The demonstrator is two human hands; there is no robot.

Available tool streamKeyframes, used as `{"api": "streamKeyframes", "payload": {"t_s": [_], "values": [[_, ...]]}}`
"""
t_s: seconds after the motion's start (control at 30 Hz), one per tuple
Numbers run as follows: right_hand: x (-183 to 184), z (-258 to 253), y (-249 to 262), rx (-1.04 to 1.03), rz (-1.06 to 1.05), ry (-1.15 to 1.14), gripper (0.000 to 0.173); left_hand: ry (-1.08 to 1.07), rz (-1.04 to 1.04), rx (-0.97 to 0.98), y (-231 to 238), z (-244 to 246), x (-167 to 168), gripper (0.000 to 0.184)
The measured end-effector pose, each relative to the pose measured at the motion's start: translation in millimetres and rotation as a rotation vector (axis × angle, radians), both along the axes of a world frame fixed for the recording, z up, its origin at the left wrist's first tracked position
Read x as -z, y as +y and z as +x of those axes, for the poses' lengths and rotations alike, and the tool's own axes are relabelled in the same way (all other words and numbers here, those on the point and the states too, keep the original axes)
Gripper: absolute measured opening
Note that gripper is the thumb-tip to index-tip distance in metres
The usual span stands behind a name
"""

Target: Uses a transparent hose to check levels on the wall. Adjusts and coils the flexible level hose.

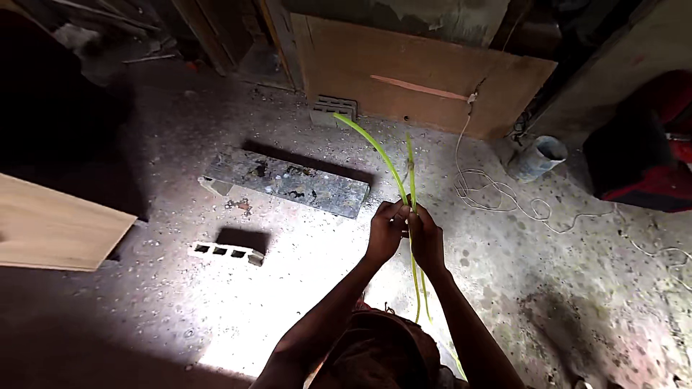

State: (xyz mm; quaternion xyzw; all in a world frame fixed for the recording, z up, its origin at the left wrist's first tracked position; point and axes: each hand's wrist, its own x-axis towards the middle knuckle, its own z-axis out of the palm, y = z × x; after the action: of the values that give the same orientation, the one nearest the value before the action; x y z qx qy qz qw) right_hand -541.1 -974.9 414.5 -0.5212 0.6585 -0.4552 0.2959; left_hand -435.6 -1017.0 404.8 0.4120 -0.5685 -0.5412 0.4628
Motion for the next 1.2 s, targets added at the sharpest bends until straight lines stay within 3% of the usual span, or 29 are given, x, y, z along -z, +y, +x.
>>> {"api": "streamKeyframes", "payload": {"t_s": [0.07, 0.2, 0.27, 0.33, 0.4, 0.5, 0.63, 0.8, 0.9, 1.03, 1.2], "values": [[4.9, 13.1, -26.6, -0.040, -0.007, 0.045, 0.035, -0.153, -0.012, 0.061, -24.1, 18.9, -6.1, 0.031], [10.3, 30.9, -68.7, -0.172, -0.005, 0.035, 0.031, -0.531, -0.313, 0.025, -66.1, 54.3, -12.1, 0.026], [12.4, 34.1, -84.6, -0.266, -0.011, -0.118, 0.031, -0.445, -0.373, -0.139, -88.2, 66.5, -5.3, 0.020], [9.7, 35.8, -97.3, -0.368, 0.024, -0.226, 0.031, -0.252, -0.254, -0.221, -108.8, 77.2, 1.2, 0.027], [8.9, 37.9, -109.6, -0.460, 0.052, -0.256, 0.032, -0.031, -0.010, -0.074, -124.7, 90.4, 2.6, 0.048], [15.0, 32.6, -123.2, -0.513, 0.091, -0.232, 0.035, 0.264, 0.185, 0.062, -137.5, 93.1, -0.5, 0.036], [24.0, 10.6, -141.2, -0.550, 0.098, -0.196, 0.042, 0.280, 0.250, -0.059, -150.1, 91.6, -18.0, 0.037], [33.6, -5.2, -150.7, -0.756, 0.079, -0.176, 0.032, 0.308, 0.457, -0.164, -169.6, 75.5, -31.6, 0.043], [35.0, -7.1, -155.8, -0.795, 0.063, -0.256, 0.037, 0.212, 0.396, -0.208, -170.8, 62.5, -25.0, 0.031], [30.2, -7.4, -171.5, -0.752, 0.055, -0.369, 0.037, -0.045, 0.258, -0.036, -151.3, 47.5, -8.6, 0.048], [29.4, -12.4, -178.1, -0.777, 0.086, -0.424, 0.034, -0.043, 0.147, -0.053, -149.7, 44.9, -12.0, 0.039]]}}
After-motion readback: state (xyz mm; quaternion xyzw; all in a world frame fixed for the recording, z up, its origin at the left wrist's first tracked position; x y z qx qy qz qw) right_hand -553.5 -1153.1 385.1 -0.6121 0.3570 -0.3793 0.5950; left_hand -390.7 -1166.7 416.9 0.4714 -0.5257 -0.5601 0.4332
